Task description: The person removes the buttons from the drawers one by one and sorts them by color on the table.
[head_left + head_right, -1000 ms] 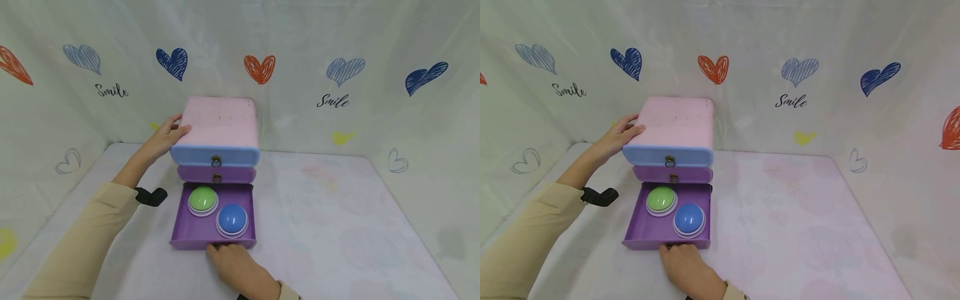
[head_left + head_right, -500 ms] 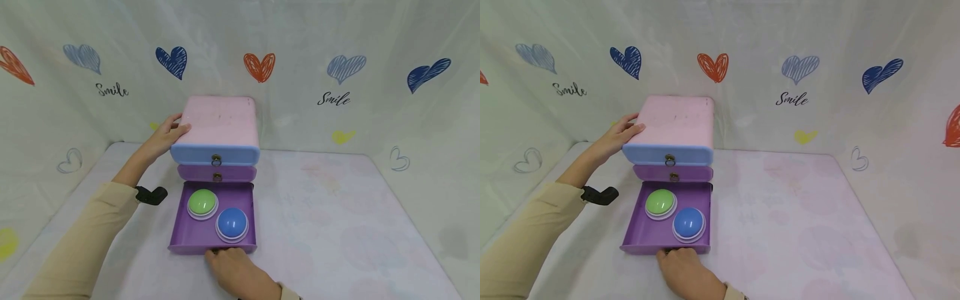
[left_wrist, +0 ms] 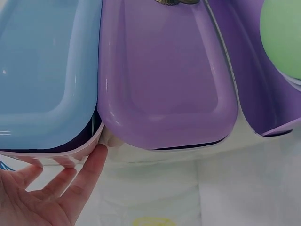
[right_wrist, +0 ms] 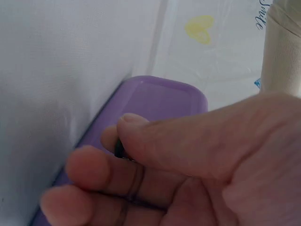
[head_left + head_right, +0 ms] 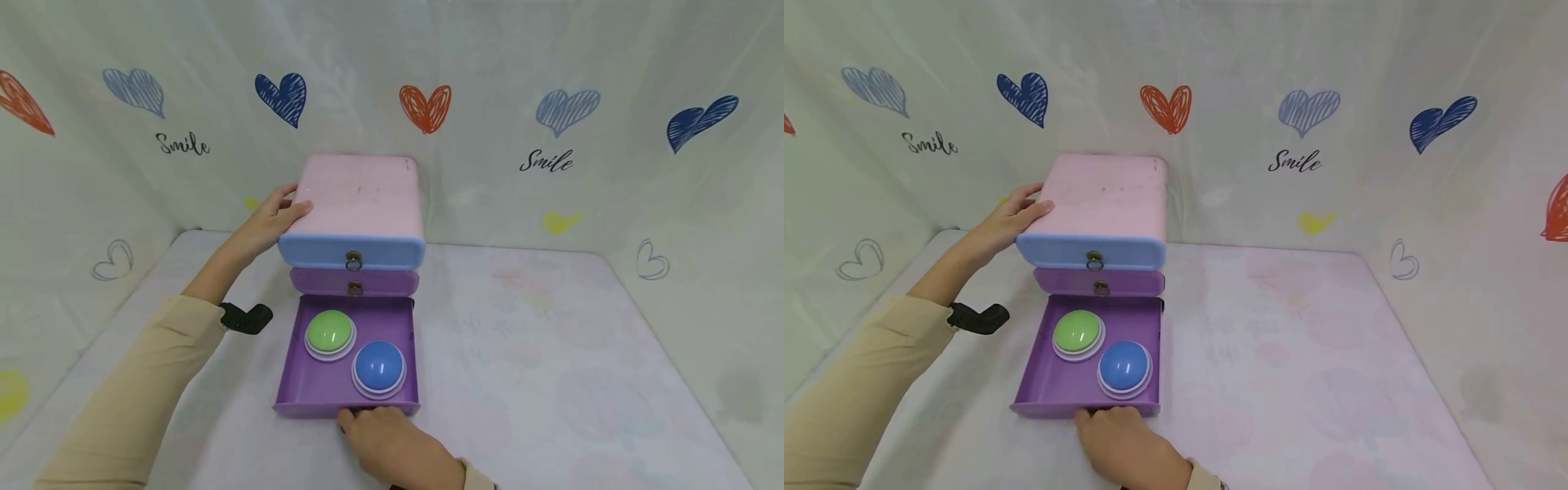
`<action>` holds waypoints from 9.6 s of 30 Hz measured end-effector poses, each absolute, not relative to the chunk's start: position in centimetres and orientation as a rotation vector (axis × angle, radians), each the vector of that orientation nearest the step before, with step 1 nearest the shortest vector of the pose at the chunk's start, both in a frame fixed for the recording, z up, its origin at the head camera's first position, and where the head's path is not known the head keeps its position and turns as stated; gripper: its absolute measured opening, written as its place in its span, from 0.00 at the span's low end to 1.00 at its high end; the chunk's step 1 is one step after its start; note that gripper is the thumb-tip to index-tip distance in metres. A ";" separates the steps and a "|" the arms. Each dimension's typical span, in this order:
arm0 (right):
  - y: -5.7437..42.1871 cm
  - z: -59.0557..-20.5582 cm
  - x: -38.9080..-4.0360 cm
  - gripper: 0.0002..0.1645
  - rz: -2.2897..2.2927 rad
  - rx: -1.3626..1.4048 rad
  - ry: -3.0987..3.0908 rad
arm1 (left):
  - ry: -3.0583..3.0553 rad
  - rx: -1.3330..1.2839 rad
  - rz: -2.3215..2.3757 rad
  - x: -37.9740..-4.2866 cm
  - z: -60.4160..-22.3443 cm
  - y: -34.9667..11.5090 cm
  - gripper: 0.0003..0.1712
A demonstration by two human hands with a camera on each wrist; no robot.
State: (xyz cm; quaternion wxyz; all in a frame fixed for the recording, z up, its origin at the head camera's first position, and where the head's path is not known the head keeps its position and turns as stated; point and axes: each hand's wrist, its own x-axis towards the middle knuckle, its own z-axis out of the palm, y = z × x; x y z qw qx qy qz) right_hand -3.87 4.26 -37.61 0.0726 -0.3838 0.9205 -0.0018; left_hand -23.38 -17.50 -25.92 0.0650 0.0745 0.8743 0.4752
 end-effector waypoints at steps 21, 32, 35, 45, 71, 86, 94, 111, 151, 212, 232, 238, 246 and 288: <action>6.4 -34.9 -4.6 0.12 -0.359 -1.149 2.535 | 2.647 0.220 1.427 -23.4 -25.8 -17.3 0.44; 9.5 -32.6 -6.8 0.13 -0.828 -1.147 2.400 | 2.641 0.216 1.424 -23.4 -25.9 -17.3 0.44; 10.3 -32.6 -7.4 0.12 -0.903 -1.123 2.446 | 2.639 0.219 1.429 -23.4 -25.8 -17.4 0.44; 11.8 -33.5 -9.1 0.18 -0.945 -1.039 2.578 | 2.630 0.233 1.455 -23.5 -25.7 -17.3 0.43; 10.3 -39.5 -11.8 0.41 -0.463 -1.307 2.774 | 2.626 0.237 1.437 -23.7 -25.7 -17.2 0.44; 10.1 -39.8 -11.8 0.41 -0.428 -1.333 2.805 | 2.608 0.236 1.418 -23.6 -25.8 -17.7 0.43; 10.1 -39.7 -11.8 0.41 -0.460 -1.298 2.789 | 2.620 0.244 1.414 -23.5 -25.8 -17.6 0.43; 10.1 -39.0 -11.5 0.39 -0.654 -1.172 2.783 | 2.613 0.250 1.411 -23.5 -25.9 -17.6 0.43; 15.1 -36.8 -13.0 0.41 -1.068 -0.893 3.055 | 2.610 0.262 1.431 -23.6 -26.0 -17.7 0.44; 20.3 -40.9 -16.6 0.40 -1.055 -0.283 2.986 | 2.627 0.236 1.421 -23.8 -25.9 -17.5 0.44; 20.1 -40.3 -16.8 0.39 -0.950 -0.295 2.884 | 2.624 0.235 1.422 -23.6 -25.8 -17.4 0.44; 19.9 -40.0 -16.7 0.39 -0.836 -0.314 2.924 | 2.624 0.231 1.424 -23.6 -25.8 -17.5 0.44; 19.2 -40.1 -16.6 0.39 -0.819 -0.240 2.920 | 2.635 0.225 1.415 -23.4 -25.7 -17.8 0.45; 16.1 -36.5 -15.0 0.30 -0.845 -0.164 3.079 | 2.650 0.237 1.386 -23.8 -26.1 -17.3 0.45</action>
